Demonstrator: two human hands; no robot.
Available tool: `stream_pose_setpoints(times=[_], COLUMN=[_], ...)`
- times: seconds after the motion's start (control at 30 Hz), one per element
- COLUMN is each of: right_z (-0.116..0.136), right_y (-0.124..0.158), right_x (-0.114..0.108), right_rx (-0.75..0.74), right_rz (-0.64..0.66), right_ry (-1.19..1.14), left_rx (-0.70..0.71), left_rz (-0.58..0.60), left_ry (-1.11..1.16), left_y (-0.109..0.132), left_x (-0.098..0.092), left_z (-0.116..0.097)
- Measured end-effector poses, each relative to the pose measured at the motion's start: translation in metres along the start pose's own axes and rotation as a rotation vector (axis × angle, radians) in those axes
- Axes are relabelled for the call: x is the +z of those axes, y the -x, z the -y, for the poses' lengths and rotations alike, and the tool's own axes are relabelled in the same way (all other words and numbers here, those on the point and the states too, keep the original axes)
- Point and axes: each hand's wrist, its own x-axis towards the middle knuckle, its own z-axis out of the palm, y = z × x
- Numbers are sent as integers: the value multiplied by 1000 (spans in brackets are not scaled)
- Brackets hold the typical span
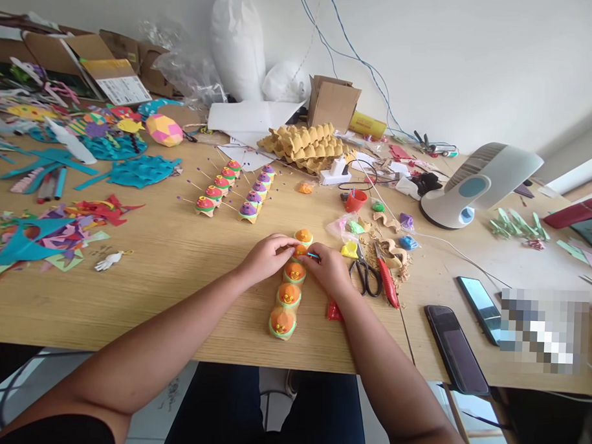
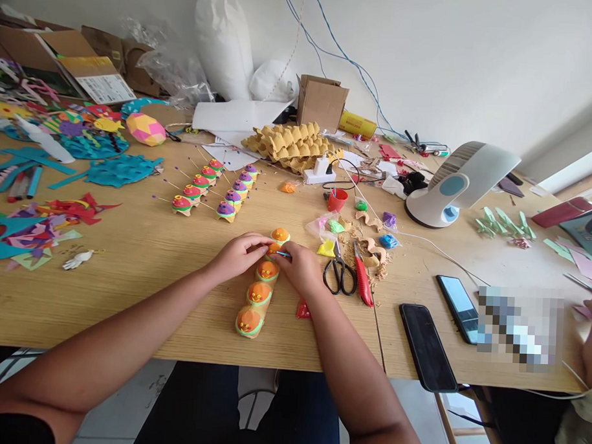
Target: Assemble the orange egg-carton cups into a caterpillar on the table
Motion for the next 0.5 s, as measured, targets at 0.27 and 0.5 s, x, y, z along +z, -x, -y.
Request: stream_pose_setpoints(times=[0.27,0.5], right_z=[2,1], right_y=[1,-1], right_x=[0,1], right_rx=[4,3], right_rz=[-3,-5], right_ry=[12,5], left_rx=[-8,-16], left_rz=[17,20], left_ry=[3,3], left_y=[1,2], left_x=[1,2], left_z=[-2,-4])
